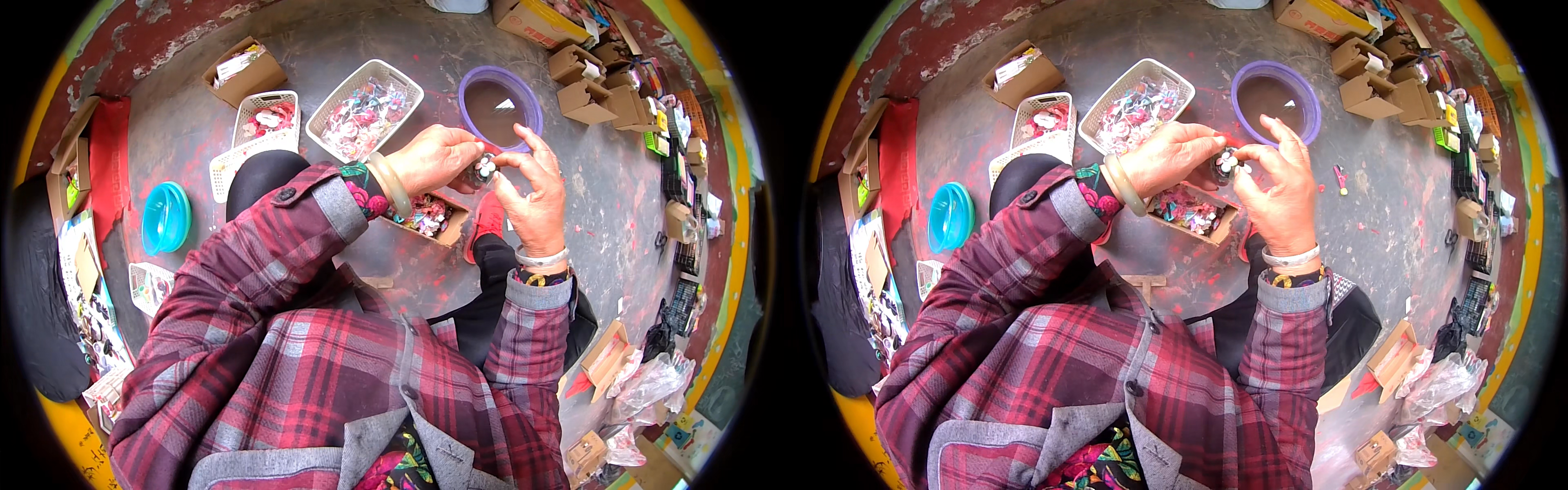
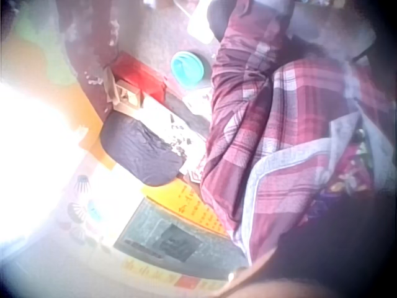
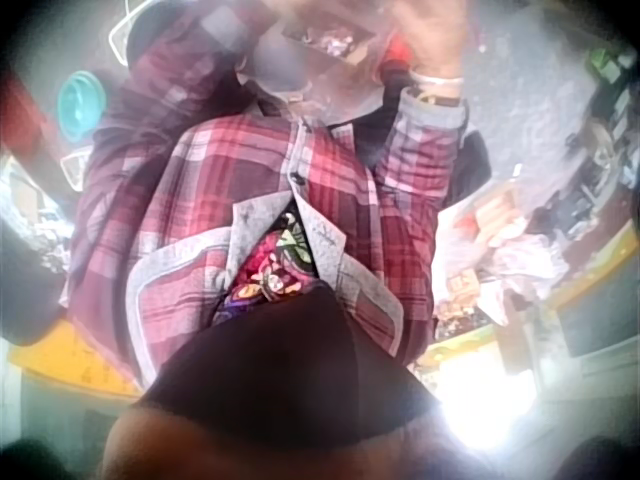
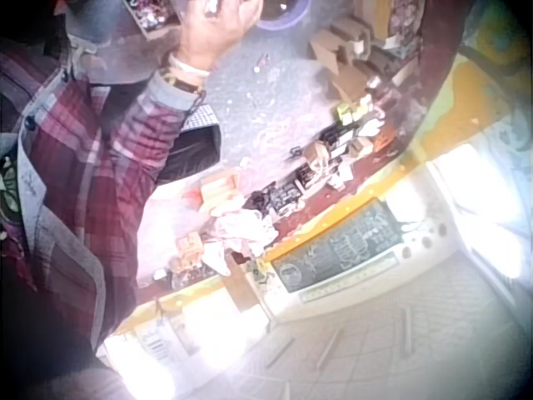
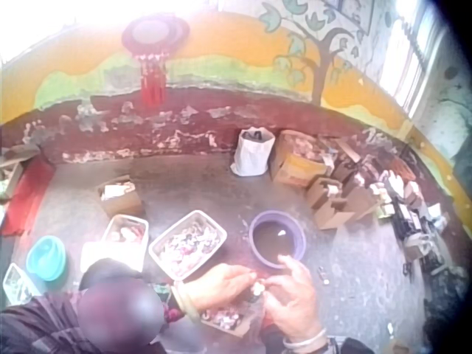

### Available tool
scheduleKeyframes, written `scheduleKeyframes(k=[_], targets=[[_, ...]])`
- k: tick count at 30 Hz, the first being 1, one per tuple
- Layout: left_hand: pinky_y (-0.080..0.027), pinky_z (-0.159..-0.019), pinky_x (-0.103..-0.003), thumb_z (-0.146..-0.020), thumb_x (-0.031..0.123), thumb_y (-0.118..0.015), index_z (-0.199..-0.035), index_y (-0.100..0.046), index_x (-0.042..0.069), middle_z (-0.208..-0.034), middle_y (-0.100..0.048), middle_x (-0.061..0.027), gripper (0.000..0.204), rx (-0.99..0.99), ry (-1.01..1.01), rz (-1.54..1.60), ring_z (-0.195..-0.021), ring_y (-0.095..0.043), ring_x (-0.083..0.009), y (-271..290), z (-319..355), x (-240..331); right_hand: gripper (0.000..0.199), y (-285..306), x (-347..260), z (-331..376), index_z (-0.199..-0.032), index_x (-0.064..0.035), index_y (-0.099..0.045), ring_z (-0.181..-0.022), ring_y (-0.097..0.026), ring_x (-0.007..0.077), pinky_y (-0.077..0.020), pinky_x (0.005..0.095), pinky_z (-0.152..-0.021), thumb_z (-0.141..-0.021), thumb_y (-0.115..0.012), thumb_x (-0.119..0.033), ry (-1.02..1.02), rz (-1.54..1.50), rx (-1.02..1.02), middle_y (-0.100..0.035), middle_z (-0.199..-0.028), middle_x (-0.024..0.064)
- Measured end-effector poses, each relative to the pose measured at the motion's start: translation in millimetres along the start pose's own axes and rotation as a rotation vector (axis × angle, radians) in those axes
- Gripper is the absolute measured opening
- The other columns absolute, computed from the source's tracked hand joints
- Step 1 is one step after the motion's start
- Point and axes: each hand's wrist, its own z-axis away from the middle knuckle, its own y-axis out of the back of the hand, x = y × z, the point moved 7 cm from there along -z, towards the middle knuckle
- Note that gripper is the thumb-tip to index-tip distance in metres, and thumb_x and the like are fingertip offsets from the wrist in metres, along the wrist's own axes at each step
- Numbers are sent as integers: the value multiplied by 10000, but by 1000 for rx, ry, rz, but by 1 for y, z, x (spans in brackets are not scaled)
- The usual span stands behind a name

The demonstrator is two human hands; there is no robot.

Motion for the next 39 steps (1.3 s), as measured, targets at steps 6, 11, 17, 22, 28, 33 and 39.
scheduleKeyframes(k=[6,11,17,22,28,33,39], targets=[[-533,-729,-294,-913,266,-479,-1055,-513,-29,-912,-607,-98,329,-4,11,133,-819,-616,-175,1,2,0,183,-9,16,3,-855,-73,-636,-1152,-462,252,-366,346,-945,-676,-624,-41,-275,-424,-24,-515,-1212,128],[-539,-722,-291,-902,236,-493,-1050,-521,-23,-931,-604,-103,299,-1,72,214,-806,-626,-189,2,3,-1,180,-5,14,2,-867,-70,-638,-1150,-462,246,-359,343,-950,-692,-614,-36,-180,-278,-30,-517,-1208,122],[-545,-711,-283,-868,163,-554,-1058,-538,-13,-965,-583,-80,260,-7,112,186,-820,-619,-172,-1,4,-1,180,-12,14,3,-867,-66,-639,-1146,-460,258,-346,353,-963,-692,-614,-32,-146,-248,-68,-527,-1196,111],[-549,-713,-283,-867,140,-554,-1071,-535,-14,-945,-580,-71,256,-68,96,212,-830,-609,-162,-4,1,-6,169,-10,16,4,-854,-63,-641,-1140,-462,263,-347,356,-963,-689,-621,-34,-137,-236,-59,-539,-1176,113],[-541,-657,-254,-889,128,-476,-1051,-561,6,-885,-580,-52,220,0,118,193,-740,-584,-122,-2,3,-5,140,-6,11,4,-816,-67,-642,-1137,-467,270,-355,360,-956,-680,-644,-35,-69,-174,-24,-546,-1163,121],[-543,-653,-256,-885,128,-482,-1026,-557,7,-872,-578,-52,201,26,149,245,-732,-582,-127,-1,4,-4,160,-3,3,2,-828,-77,-649,-1133,-470,283,-360,364,-951,-674,-648,-32,3,-76,16,-556,-1144,130],[-548,-714,-287,-868,134,-548,-1056,-517,-18,-963,-575,-84,244,-51,186,220,-831,-612,-174,-5,4,-7,176,-9,7,3,-863,-60,-644,-1105,-490,279,-372,358,-938,-695,-614,-17,13,-90,-37,-564,-1131,128]])
